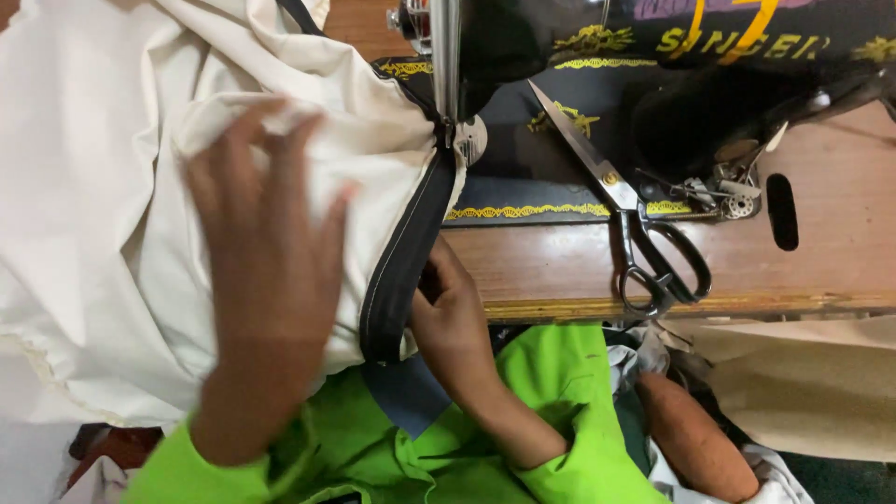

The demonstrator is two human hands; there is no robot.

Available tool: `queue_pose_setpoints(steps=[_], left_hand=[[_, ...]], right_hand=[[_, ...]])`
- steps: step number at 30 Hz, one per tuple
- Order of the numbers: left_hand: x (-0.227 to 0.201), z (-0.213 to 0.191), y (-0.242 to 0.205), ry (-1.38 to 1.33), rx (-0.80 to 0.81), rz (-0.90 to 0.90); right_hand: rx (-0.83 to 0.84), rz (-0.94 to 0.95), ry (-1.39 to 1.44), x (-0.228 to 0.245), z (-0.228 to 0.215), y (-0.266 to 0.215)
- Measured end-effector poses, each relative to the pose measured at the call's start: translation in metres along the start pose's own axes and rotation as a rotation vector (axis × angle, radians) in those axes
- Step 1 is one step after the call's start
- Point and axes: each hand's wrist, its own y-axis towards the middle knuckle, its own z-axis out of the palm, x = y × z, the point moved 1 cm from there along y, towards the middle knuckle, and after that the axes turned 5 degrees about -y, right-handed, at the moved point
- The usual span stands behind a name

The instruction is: Sewing a black zipper onto white fabric using a vintage Singer sewing machine

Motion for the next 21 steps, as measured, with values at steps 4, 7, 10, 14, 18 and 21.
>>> queue_pose_setpoints(steps=[4,7,10,14,18,21], left_hand=[[-0.043,0.031,-0.056,-0.265,0.203,0.027],[-0.034,0.042,-0.077,-0.293,0.125,0.018],[-0.020,0.052,-0.101,0.007,0.140,-0.046],[-0.030,0.035,-0.092,-0.090,0.052,-0.029],[-0.044,0.017,-0.079,-0.170,0.038,0.020],[-0.040,0.042,-0.082,-0.195,0.053,0.095]], right_hand=[[-0.008,-0.081,-0.124,0.007,-0.011,-0.015],[-0.050,-0.044,-0.089,0.007,-0.021,-0.026],[-0.161,0.354,0.252,0.011,-0.027,-0.038],[-0.147,0.294,0.269,0.027,-0.021,-0.042],[0.001,0.317,0.343,0.013,-0.016,-0.044],[-0.017,0.365,0.202,-0.001,-0.012,-0.057]])
